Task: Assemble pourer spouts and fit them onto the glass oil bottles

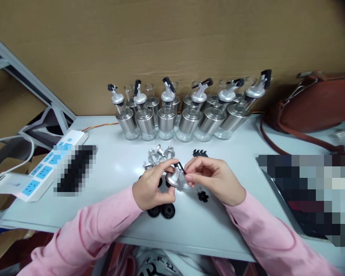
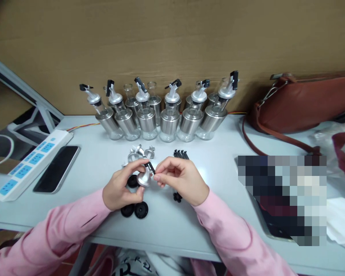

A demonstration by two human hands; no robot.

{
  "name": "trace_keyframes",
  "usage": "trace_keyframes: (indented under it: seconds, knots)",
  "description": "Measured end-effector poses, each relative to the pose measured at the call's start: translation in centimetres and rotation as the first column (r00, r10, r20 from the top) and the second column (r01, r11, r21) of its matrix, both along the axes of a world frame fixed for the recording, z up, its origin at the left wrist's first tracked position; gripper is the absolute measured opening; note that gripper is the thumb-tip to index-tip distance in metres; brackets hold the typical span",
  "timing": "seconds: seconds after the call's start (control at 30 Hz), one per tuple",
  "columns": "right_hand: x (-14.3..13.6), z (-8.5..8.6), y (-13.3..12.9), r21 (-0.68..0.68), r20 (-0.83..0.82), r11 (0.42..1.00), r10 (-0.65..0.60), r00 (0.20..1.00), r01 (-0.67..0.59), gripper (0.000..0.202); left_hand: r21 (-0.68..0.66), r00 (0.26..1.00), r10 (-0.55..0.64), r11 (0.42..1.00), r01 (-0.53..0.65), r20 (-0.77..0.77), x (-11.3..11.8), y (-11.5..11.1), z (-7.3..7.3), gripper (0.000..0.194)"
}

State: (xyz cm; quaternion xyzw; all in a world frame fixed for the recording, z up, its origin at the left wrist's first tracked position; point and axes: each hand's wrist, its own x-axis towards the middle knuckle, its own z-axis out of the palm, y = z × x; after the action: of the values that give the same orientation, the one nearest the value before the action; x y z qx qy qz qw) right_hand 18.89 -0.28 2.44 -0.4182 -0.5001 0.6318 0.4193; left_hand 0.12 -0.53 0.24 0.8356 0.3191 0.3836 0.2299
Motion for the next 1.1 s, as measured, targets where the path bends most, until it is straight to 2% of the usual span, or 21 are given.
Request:
trace_keyframes:
  seconds: [0.13, 0.27, 0.4, 0.53, 0.87, 1.1]
  knots:
    - [-0.05, 0.13, -0.08, -0.033, -0.005, 0.999, 0.009, 1.0, -0.009, 0.026, 0.002, 0.999, -0.032, 0.999, 0.032, 0.0, -0.1, 0.12, -0.03, 0.056]
    - [0.04, 0.06, -0.21, -0.106, -0.134, 0.982, 0.14, 0.981, -0.155, 0.024, 0.01, 0.997, -0.073, 0.997, 0.073, 0.006, -0.29, 0.15, 0.1, 0.057]
    - [0.16, -0.39, -0.16, -0.122, -0.28, 0.956, 0.225, 0.933, -0.267, 0.023, 0.02, 0.993, -0.117, 0.993, 0.117, 0.013, -0.28, 0.07, 0.21, 0.057]
    - [0.26, -0.62, -0.02, -0.149, -0.336, 0.919, 0.299, 0.893, -0.364, 0.034, 0.037, 0.991, -0.135, 0.99, 0.134, 0.02, -0.24, 0.13, 0.12, 0.056]
    - [0.25, -0.36, 0.12, -0.197, -0.241, 0.928, 0.267, 0.933, -0.316, 0.025, 0.015, 0.991, -0.129, 0.992, 0.129, 0.027, -0.21, 0.25, -0.21, 0.056]
    - [0.41, -0.51, 0.05, -0.17, -0.304, 0.925, 0.278, 0.911, -0.339, 0.028, 0.06, 0.994, -0.109, 0.992, 0.108, 0.019, -0.32, 0.13, 0.14, 0.055]
